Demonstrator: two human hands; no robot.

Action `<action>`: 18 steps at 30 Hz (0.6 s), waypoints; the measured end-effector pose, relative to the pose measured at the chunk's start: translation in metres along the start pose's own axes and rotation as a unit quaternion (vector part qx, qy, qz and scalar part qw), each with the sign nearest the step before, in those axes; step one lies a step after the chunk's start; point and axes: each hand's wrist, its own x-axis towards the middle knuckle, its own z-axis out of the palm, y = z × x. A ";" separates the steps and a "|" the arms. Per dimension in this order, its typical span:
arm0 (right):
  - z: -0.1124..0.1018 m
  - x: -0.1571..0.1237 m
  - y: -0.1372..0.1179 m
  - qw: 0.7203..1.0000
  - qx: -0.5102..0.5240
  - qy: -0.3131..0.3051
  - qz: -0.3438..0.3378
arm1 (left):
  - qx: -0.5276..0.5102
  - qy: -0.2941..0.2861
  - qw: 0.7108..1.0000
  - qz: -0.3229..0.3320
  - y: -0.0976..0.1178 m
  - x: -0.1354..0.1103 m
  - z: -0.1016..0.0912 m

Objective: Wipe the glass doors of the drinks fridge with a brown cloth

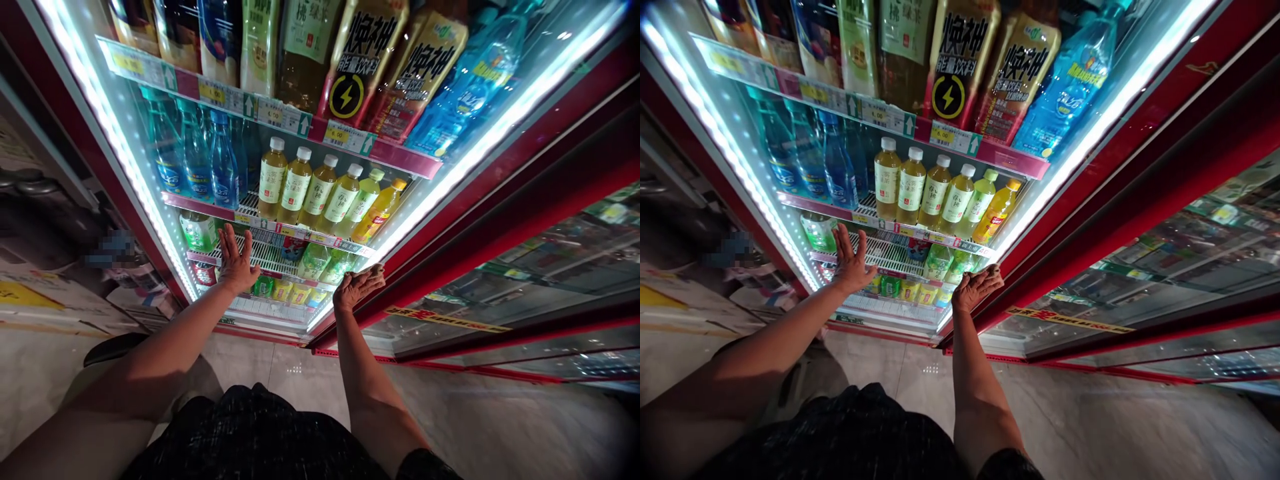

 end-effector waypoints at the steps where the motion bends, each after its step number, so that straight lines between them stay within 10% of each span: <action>1: 0.003 -0.004 -0.006 1.000 0.002 0.022 0.016 | -0.001 -0.005 1.000 0.004 -0.001 0.000 -0.001; 6: 0.024 0.016 -0.043 0.992 0.005 0.095 0.078 | 0.004 -0.029 0.999 0.027 -0.011 -0.002 -0.007; 11: 0.024 0.011 -0.046 0.999 0.011 -0.001 0.036 | 0.014 -0.033 0.998 0.060 -0.021 -0.006 -0.007; 18: 0.027 -0.014 -0.070 0.983 -0.013 0.012 0.183 | 0.014 -0.025 0.994 0.109 -0.029 -0.010 -0.010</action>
